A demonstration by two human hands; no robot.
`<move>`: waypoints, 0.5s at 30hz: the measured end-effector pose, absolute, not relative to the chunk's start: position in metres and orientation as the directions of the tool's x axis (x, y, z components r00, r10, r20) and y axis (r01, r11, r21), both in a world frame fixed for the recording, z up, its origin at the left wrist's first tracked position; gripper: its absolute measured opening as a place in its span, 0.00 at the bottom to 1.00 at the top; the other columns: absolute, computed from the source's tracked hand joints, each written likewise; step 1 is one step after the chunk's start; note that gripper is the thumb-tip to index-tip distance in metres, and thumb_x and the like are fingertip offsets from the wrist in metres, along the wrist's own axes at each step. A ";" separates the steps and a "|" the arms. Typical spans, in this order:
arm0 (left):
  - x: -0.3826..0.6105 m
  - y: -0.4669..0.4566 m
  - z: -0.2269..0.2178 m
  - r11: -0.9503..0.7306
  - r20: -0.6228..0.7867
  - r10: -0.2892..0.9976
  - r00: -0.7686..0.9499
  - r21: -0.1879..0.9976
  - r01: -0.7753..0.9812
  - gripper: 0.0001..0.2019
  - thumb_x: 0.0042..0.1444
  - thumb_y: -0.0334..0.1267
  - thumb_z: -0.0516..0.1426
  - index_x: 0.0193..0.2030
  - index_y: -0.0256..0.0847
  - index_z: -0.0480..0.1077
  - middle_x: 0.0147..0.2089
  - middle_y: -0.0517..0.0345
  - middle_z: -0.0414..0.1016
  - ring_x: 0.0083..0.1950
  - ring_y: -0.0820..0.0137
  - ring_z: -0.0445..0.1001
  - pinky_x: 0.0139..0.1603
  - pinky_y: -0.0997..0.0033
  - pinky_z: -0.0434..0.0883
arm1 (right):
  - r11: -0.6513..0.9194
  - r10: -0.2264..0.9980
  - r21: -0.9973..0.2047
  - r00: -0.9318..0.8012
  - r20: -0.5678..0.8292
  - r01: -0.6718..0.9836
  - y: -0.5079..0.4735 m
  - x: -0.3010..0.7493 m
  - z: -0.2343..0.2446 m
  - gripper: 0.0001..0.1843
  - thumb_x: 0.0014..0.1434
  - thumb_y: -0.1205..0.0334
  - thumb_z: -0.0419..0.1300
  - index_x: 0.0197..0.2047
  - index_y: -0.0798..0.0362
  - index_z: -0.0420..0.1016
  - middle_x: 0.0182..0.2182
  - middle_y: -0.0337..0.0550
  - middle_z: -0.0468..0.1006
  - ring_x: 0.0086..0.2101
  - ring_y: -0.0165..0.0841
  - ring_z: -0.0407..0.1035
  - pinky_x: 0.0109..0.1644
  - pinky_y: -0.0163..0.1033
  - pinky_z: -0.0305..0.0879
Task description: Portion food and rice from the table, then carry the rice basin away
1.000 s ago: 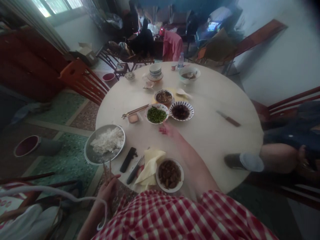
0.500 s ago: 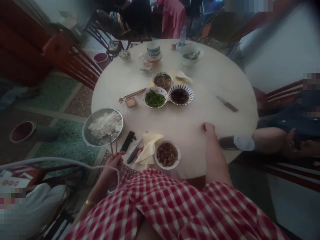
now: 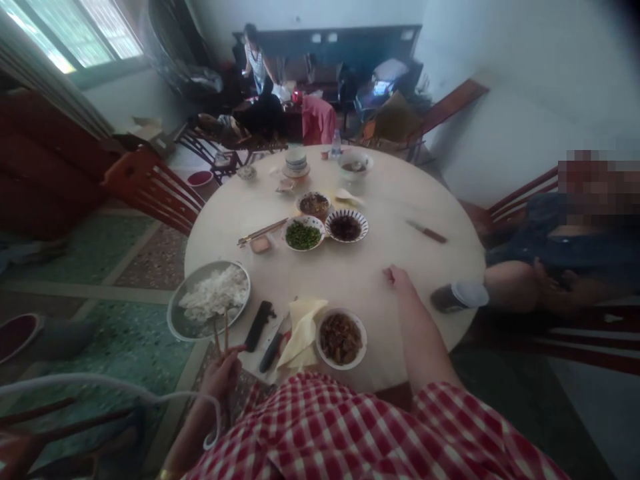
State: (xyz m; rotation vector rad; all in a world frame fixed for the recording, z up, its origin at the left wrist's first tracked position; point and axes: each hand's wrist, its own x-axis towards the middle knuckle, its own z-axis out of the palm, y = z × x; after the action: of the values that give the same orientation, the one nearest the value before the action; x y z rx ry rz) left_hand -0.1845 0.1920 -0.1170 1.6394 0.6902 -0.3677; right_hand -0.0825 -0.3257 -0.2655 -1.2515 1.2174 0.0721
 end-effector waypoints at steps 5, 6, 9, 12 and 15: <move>-0.179 0.188 -0.118 -0.040 -0.601 0.197 0.775 0.785 0.618 0.24 0.37 0.50 0.65 0.39 0.37 0.72 0.16 0.69 0.59 0.14 0.82 0.47 0.17 0.79 0.42 | 0.352 -0.443 -0.645 0.487 -0.753 -0.678 -0.289 -0.096 -0.259 0.17 0.64 0.58 0.51 0.25 0.54 0.68 0.13 0.38 0.69 0.12 0.25 0.53 0.17 0.29 0.46; -0.179 0.187 -0.118 -0.044 -0.599 0.197 0.776 0.786 0.617 0.24 0.37 0.51 0.65 0.39 0.37 0.72 0.16 0.69 0.58 0.14 0.82 0.47 0.17 0.79 0.41 | 0.343 -0.410 -0.634 0.496 -0.765 -0.693 -0.280 -0.101 -0.259 0.17 0.64 0.59 0.51 0.25 0.54 0.68 0.13 0.38 0.70 0.12 0.25 0.54 0.18 0.28 0.47; -0.177 0.182 -0.118 -0.058 -0.600 0.189 0.777 0.783 0.619 0.22 0.39 0.50 0.64 0.37 0.37 0.72 0.16 0.68 0.57 0.14 0.82 0.46 0.18 0.76 0.40 | 0.306 -0.290 -0.591 0.519 -0.804 -0.746 -0.255 -0.114 -0.258 0.15 0.62 0.62 0.53 0.24 0.56 0.68 0.17 0.41 0.74 0.14 0.24 0.59 0.18 0.27 0.48; -0.175 0.179 -0.114 -0.057 -0.613 0.194 0.766 0.773 0.632 0.20 0.40 0.49 0.63 0.36 0.38 0.72 0.16 0.68 0.55 0.14 0.81 0.46 0.18 0.76 0.40 | 0.242 -0.200 -0.567 0.531 -0.824 -0.788 -0.241 -0.125 -0.254 0.14 0.61 0.61 0.55 0.25 0.56 0.71 0.19 0.44 0.77 0.16 0.26 0.63 0.19 0.27 0.49; -0.174 0.180 -0.112 -0.126 -0.605 0.221 0.765 0.760 0.638 0.20 0.42 0.50 0.62 0.38 0.38 0.72 0.17 0.68 0.55 0.15 0.81 0.47 0.19 0.76 0.42 | 0.177 -0.245 -0.621 0.577 -0.779 -0.764 -0.248 -0.126 -0.249 0.10 0.59 0.62 0.57 0.27 0.56 0.72 0.20 0.43 0.77 0.17 0.25 0.64 0.20 0.27 0.51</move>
State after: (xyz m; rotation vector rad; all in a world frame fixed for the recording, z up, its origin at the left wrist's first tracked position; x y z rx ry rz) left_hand -0.1744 0.1799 -0.1116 1.6966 0.6846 -0.4093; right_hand -0.1262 -0.2477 -0.2490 -1.3859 0.9419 0.4569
